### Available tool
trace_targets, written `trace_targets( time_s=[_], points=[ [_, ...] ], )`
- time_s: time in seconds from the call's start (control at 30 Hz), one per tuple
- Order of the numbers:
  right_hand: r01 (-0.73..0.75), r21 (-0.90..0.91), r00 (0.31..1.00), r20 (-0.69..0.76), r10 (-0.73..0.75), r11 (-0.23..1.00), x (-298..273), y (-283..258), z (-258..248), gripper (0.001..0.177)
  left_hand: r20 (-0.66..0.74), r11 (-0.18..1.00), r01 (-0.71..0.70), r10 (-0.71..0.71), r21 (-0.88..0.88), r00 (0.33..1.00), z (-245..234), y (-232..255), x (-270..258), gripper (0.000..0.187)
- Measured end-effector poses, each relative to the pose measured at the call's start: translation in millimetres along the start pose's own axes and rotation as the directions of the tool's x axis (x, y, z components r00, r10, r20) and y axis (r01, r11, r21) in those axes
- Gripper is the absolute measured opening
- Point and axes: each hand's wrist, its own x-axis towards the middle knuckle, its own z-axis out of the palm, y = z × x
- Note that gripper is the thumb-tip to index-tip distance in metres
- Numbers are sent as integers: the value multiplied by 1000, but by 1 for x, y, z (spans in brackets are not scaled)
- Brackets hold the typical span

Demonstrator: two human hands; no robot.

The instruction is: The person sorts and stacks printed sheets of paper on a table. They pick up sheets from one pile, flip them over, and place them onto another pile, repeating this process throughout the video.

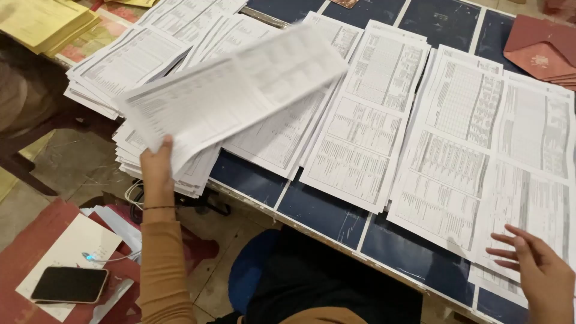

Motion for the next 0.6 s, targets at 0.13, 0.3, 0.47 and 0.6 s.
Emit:
trace_targets(
  time_s=[0.13,0.3,0.47,0.6],
  points=[
    [-115,34,993,37,114,993,0,16,1,32,-137,983,-78,56,-163,989,-12,-38,41,19],
    [-135,-21,989,50,136,991,-4,22,10,31,-258,957,-105,33,-271,966,-14,-60,52,37],
    [-145,8,988,57,144,989,-8,11,17,30,-250,977,-85,33,-198,968,-12,-65,53,41],
    [-105,24,991,91,103,994,-9,12,18,32,-224,996,17,-37,-92,974,-12,-60,57,34]
  ],
)
